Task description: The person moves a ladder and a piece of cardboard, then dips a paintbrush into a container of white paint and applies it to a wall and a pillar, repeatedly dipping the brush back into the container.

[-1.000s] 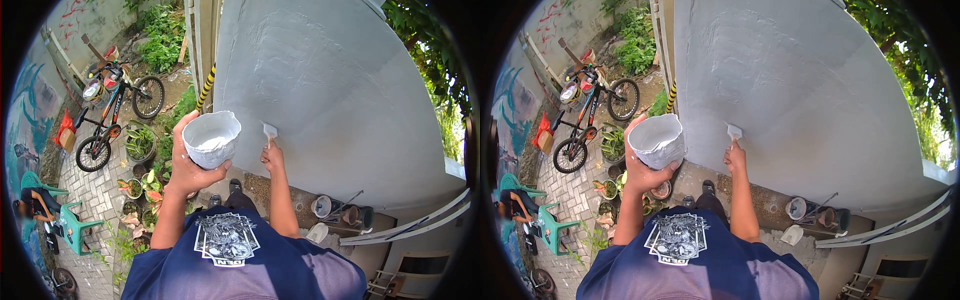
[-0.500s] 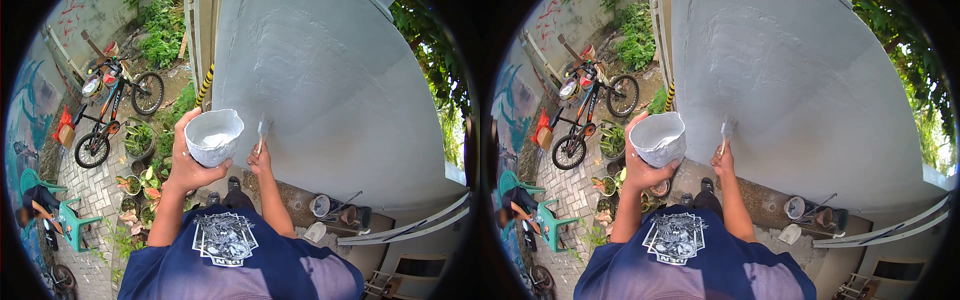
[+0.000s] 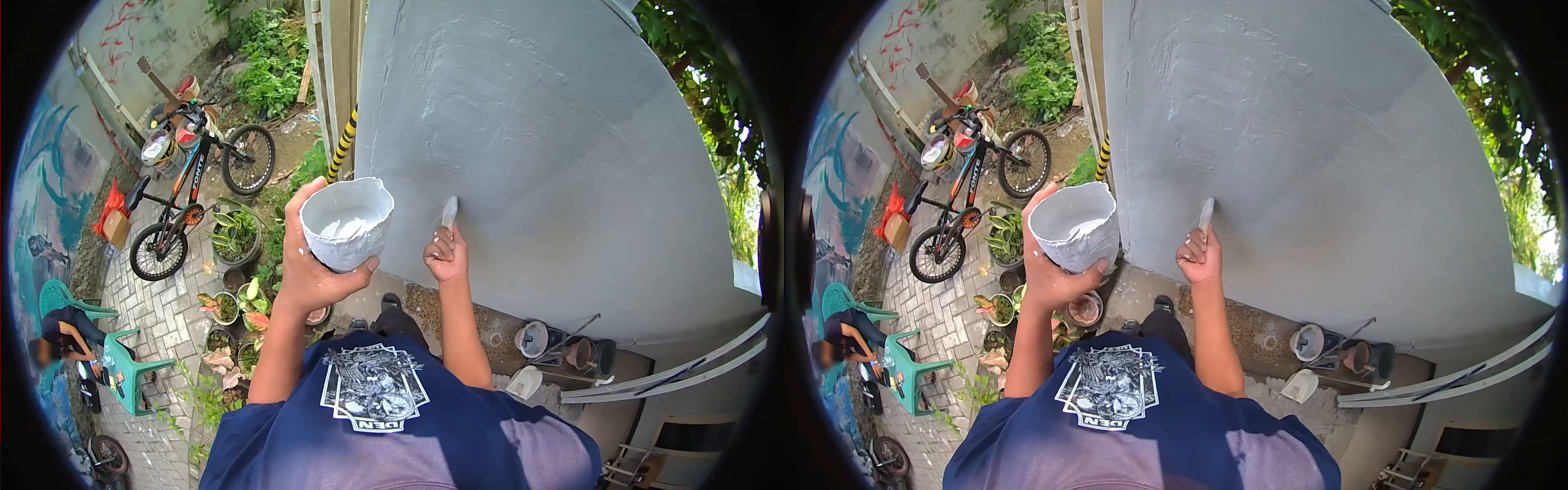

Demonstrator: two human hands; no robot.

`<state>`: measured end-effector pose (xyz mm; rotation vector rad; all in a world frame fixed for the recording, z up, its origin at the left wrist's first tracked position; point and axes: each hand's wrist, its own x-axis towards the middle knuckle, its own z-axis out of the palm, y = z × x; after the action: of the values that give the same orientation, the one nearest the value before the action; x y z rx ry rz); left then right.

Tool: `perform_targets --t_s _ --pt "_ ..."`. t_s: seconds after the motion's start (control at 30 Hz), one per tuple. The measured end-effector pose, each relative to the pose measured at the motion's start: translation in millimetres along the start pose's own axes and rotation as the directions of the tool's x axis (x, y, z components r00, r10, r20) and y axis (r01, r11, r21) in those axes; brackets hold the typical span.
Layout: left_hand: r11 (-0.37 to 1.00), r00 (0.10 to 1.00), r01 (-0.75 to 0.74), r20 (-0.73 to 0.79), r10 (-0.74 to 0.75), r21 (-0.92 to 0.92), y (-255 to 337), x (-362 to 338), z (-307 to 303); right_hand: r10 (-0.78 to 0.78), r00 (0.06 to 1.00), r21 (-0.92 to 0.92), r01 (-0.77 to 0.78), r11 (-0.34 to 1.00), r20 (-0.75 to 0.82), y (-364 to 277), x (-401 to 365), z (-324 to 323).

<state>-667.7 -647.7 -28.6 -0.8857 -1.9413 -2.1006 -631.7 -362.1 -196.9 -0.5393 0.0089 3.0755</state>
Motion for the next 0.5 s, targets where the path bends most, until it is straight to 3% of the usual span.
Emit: perform_targets --t_s 0.03,0.07,0.13,0.2,0.27,0.3,0.37,0.43,0.5 --pt "1.0 1.0 -0.022 0.004 0.022 0.014 -1 4 0 0.011 0.995 -0.153 0.005 0.988 0.101 5 -11 23" --pt "0.999 1.0 -0.031 0.005 0.031 0.016 -2 10 1 0.011 0.994 -0.154 0.006 0.988 0.111 5 -16 45" --pt "0.999 1.0 -0.025 0.015 0.026 -0.022 0 8 4 0.078 0.959 -0.249 -0.008 0.969 0.274 -1 -33 69" --pt "0.998 0.998 -0.044 0.045 0.042 0.036 1 8 5 0.074 0.965 -0.269 -0.004 0.963 0.251 -4 -35 61" --pt "0.999 0.998 -0.043 0.055 0.043 -0.003 3 13 9 0.072 0.994 -0.426 -0.03 0.904 0.083 -2 -18 20" --pt "0.998 0.996 -0.062 0.06 0.062 -0.004 2 13 10 0.033 0.995 -0.359 -0.065 0.931 -0.094 5 -7 -8" --pt "1.0 0.998 -0.009 0.061 0.01 -0.017 0 9 10 -0.068 0.894 -0.27 -0.061 0.961 -0.444 11 18 -88" --pt "0.999 0.998 0.029 0.052 -0.027 -0.029 -3 7 9 -0.08 0.759 -0.113 0.008 0.994 -0.646 6 33 -159" --pt "1.0 0.997 0.0 0.082 0.0 -0.009 -4 7 2 -0.045 0.824 -0.104 -0.018 0.994 -0.565 5 26 -152"
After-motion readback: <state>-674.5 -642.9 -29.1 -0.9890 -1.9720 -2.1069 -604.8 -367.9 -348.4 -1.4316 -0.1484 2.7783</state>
